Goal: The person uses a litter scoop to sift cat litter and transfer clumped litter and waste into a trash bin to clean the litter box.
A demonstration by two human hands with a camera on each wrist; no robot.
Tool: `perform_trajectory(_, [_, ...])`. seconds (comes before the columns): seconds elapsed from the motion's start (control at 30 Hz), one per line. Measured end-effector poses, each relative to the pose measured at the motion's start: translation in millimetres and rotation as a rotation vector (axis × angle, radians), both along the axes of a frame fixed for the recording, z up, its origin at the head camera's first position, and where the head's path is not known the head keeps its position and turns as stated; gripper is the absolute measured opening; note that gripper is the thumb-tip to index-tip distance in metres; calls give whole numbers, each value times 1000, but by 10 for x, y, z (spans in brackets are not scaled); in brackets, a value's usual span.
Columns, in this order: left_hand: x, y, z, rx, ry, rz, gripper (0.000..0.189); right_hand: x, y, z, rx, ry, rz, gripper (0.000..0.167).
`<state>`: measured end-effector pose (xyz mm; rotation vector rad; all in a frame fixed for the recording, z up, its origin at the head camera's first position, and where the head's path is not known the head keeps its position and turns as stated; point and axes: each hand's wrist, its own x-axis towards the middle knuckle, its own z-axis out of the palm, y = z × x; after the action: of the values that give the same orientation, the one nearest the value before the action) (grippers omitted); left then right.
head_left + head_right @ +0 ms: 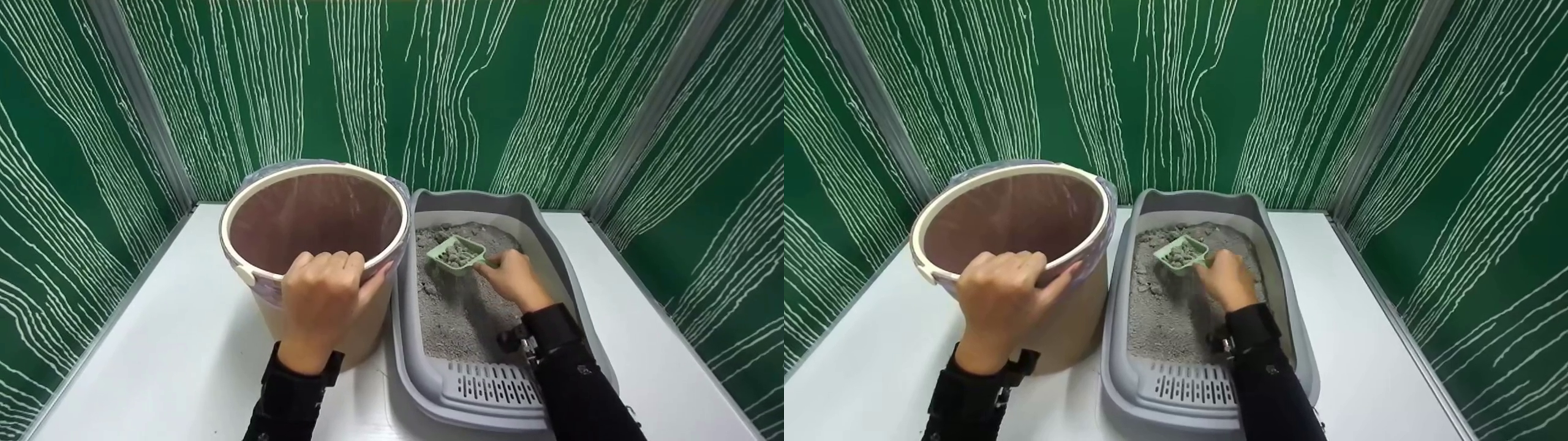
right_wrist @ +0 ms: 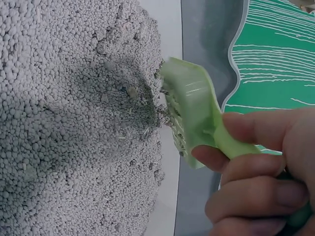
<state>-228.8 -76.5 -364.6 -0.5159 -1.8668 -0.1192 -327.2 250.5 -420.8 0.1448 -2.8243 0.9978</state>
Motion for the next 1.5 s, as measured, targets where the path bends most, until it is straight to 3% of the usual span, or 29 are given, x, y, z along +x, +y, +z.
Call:
perform_trajectory(0.27, [10, -4, -2, -6, 1, 5, 54, -23, -15, -5, -36, -77, 14, 41])
perform_trajectory(0.5, [10, -2, -6, -3, 0, 0, 54, -75, -13, -50, -85, -25, -18, 43])
perform_trajectory(1.2, [2, 4, -10, 4, 7, -3, 55, -18, -57, -69, -39, 111, -88, 31])
perform_trajectory(1.37, [4, 2, -8, 1, 1, -5, 53, -12, -58, -60, -32, 103, -81, 24])
perform_trajectory(1.5, [7, 2, -1, -2, -2, -5, 54, -13, -68, -34, -45, 96, -90, 28])
